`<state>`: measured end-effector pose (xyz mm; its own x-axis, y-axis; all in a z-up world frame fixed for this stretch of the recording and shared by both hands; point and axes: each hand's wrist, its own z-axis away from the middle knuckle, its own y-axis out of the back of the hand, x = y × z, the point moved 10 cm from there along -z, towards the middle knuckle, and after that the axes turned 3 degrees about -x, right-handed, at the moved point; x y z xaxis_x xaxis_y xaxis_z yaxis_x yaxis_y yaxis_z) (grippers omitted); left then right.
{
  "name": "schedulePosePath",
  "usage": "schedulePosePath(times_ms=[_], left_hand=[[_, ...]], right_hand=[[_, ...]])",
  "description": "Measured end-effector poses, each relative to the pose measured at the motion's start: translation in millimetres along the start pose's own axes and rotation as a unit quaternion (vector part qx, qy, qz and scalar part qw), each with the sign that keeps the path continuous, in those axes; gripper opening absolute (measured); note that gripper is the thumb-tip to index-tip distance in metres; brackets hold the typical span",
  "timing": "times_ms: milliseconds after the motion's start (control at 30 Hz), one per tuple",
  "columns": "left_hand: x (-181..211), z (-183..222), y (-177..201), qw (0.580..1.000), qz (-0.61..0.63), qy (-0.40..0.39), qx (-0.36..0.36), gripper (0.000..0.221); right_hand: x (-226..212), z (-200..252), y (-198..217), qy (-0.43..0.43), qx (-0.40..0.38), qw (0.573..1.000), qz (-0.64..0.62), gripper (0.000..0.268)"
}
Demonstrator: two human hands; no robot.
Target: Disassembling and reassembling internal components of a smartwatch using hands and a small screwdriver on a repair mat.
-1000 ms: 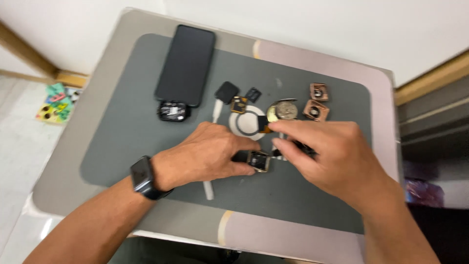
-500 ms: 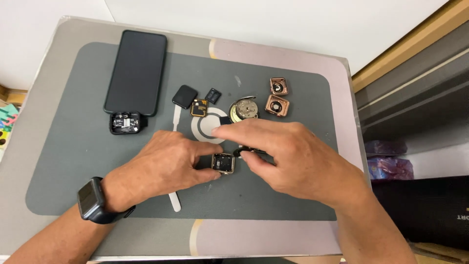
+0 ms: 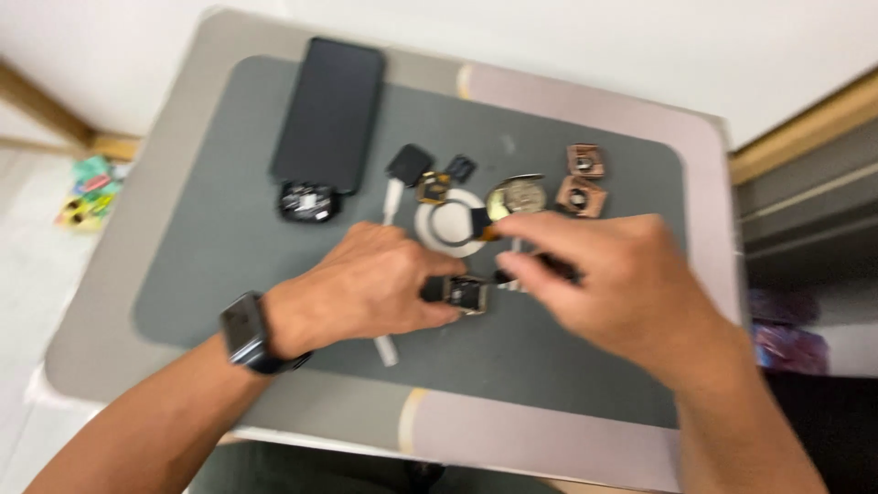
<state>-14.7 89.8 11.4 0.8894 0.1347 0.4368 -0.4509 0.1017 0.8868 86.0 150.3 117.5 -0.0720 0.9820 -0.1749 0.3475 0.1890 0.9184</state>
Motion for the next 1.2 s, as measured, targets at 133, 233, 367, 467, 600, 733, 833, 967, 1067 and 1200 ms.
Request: schedulePosePath(times_ms=[133,233,367,467,600,733,833,967,1067,1200], left_hand=[[-4,3,-2,1.000,0.004,0.019,-0.016,0.030],[-5,4,-3,0.999,0.012,0.019,-0.031,0.031],[-6,6,-5,0.999,0.023,0.026,-0.037,0.031],[-6,6,-2,0.999,0.023,0.026,-0.037,0.021],[-4,0,-1,0.999,0.000,0.010,-0.038,0.017],[-14,-8,-14,0.997,-0.024,0.050,-0.054,0.033],[-23,-7,-23,0.994,-0.019,0.085,-0.072,0.040],[-21,-8,-17,0.997,-0.016,0.063,-0.030,0.041],[-23,-8,-18,0.997,-0.015,0.063,-0.032,0.044],[-19,-8,-17,0.998,-0.012,0.045,-0.031,0.047]], right_hand=[[-10,-9,2,-0.032,-0.046,0.994,-0.098,0.043],[-7,-7,-8,-0.062,-0.090,0.984,-0.144,0.052],[-7,-7,0,-0.050,-0.029,0.996,-0.064,0.033],[-10,-10,-3,-0.048,-0.067,0.990,-0.112,0.044],[-4,-1,0,-0.016,0.017,0.998,-0.061,0.021],[2,-3,5,-0.021,0.014,0.997,-0.079,0.034],[-8,-3,-6,-0.006,-0.080,0.967,-0.242,0.056],[-4,1,2,0.024,0.031,0.991,-0.129,0.030],[-5,-2,5,0.017,-0.003,0.986,-0.168,0.040],[-14,-1,3,0.042,-0.016,0.979,-0.199,0.035]])
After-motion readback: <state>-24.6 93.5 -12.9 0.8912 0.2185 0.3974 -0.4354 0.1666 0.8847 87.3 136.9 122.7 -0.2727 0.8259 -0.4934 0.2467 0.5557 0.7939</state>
